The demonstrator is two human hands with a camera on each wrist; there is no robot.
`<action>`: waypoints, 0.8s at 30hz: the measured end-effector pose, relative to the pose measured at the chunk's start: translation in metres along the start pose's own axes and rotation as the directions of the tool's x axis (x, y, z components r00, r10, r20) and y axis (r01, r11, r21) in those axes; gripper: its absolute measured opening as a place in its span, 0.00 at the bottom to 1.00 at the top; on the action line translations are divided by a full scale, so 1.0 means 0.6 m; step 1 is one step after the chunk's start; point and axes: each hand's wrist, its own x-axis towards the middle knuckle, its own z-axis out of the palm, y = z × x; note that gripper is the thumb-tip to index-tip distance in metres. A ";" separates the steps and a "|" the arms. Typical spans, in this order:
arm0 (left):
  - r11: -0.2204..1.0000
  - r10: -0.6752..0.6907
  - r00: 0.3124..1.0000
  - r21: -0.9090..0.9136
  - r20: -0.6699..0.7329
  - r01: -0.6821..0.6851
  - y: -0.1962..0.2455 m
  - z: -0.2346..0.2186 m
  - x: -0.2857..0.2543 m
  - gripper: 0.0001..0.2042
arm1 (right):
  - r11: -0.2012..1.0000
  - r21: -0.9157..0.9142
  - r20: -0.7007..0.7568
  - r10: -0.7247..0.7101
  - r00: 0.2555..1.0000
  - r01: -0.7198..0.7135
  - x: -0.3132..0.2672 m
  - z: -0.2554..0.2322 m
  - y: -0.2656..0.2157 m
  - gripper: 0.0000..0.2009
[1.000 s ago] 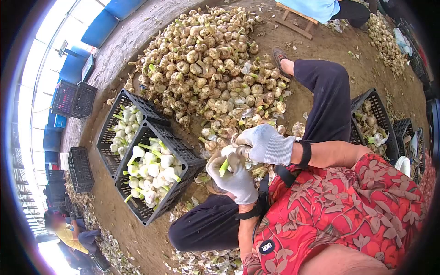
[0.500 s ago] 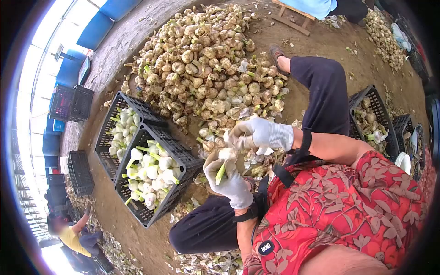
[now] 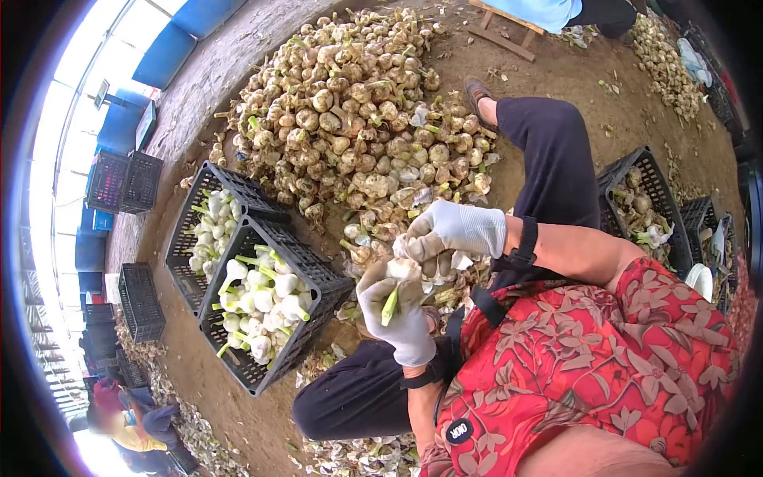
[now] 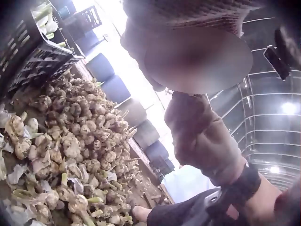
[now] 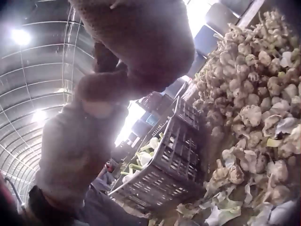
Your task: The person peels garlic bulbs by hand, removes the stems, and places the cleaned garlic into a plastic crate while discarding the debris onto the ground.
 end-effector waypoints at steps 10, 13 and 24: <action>1.000 0.031 0.999 -0.003 0.026 -0.031 0.007 -0.002 -0.003 0.18 | 0.996 0.064 0.097 0.058 0.994 -0.065 0.014 -0.007 0.013 0.13; 0.999 0.014 1.000 -0.048 0.023 -0.013 0.011 -0.001 -0.003 0.18 | 0.993 0.092 0.057 0.063 0.996 -0.068 0.012 -0.008 0.016 0.15; 0.939 0.203 0.977 0.268 0.066 -0.213 0.011 0.003 -0.008 0.15 | 0.600 -0.739 -0.026 -0.481 0.876 0.307 -0.005 0.011 0.006 0.10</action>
